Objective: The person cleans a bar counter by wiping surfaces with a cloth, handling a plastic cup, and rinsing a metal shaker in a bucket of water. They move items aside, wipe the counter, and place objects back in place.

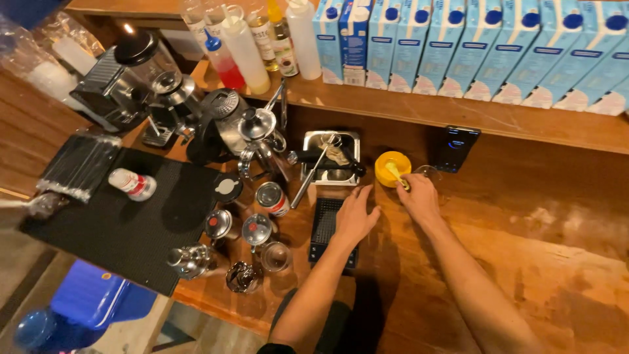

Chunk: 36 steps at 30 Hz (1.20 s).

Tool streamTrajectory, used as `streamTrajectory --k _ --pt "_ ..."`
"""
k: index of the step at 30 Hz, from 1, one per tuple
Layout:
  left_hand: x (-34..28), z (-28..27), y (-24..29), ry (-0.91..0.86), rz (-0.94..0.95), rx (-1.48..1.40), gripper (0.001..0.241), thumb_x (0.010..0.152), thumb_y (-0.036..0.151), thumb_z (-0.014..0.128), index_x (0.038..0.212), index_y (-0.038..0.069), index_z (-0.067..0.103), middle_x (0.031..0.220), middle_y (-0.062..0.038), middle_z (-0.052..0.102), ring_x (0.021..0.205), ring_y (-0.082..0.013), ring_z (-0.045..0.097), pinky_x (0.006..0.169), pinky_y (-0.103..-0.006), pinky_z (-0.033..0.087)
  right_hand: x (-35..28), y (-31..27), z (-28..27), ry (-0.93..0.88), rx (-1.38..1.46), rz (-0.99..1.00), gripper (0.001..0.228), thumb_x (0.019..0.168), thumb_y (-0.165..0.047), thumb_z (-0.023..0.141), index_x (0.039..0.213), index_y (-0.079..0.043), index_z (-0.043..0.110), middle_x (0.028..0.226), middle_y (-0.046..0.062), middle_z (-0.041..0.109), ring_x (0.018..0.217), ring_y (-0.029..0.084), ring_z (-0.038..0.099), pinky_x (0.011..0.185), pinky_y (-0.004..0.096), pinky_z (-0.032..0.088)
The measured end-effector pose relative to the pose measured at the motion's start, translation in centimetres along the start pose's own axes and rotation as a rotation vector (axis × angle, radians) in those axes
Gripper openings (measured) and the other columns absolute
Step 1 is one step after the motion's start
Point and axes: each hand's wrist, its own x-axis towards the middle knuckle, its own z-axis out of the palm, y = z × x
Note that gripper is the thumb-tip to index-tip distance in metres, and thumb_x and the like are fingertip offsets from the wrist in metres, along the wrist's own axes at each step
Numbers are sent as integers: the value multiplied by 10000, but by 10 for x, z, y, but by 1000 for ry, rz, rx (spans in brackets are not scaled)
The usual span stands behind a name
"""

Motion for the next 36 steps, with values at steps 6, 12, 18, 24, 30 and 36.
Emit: streamTrajectory --k 6,12,18,24,30,36 --pt "-13 -12 0 36 11 -25 632 899 318 670 1466 100 494 1540 -167 490 1391 -383 461 1104 -464 413 -13 -31 -30 97 -21 -31 362 908 -274 743 1174 -30 729 1232 161 716 1140 376 637 978 454 503" --pt "-39 -22 -7 161 50 -42 587 921 323 670 1449 95 555 1559 -160 492 1428 -378 451 1155 -465 405 -42 -22 -37 124 32 -99 406 943 -289 766 1257 -38 704 1336 172 683 1256 349 620 1067 437 492" --pt "-72 -41 -5 192 41 -95 582 916 294 694 1440 82 556 1583 -178 461 1445 -401 410 1132 -484 374 -78 -49 -39 57 71 -27 441 937 -283 756 1288 -23 700 1377 202 662 1280 370 602 1097 429 462" --pt "-97 -59 -25 220 59 -134 598 885 299 707 1429 86 580 1558 -178 492 1422 -396 458 1151 -462 407 -106 -75 -11 -9 87 -77 488 920 -300 748 1318 -27 676 1367 202 653 1297 366 599 1114 439 443" --pt "-107 -69 -42 229 109 -182 579 886 288 728 1408 80 590 1537 -182 510 1383 -402 489 1139 -457 423 -123 -108 5 -7 129 -54 482 899 -297 743 1307 -50 673 1391 197 636 1312 377 570 1099 441 444" --pt "-110 -55 -38 194 161 -138 576 874 280 749 1393 82 597 1521 -167 517 1368 -385 506 1128 -446 427 -137 -97 -6 4 100 -52 503 876 -301 752 1313 -71 658 1389 184 621 1299 373 563 1097 440 438"
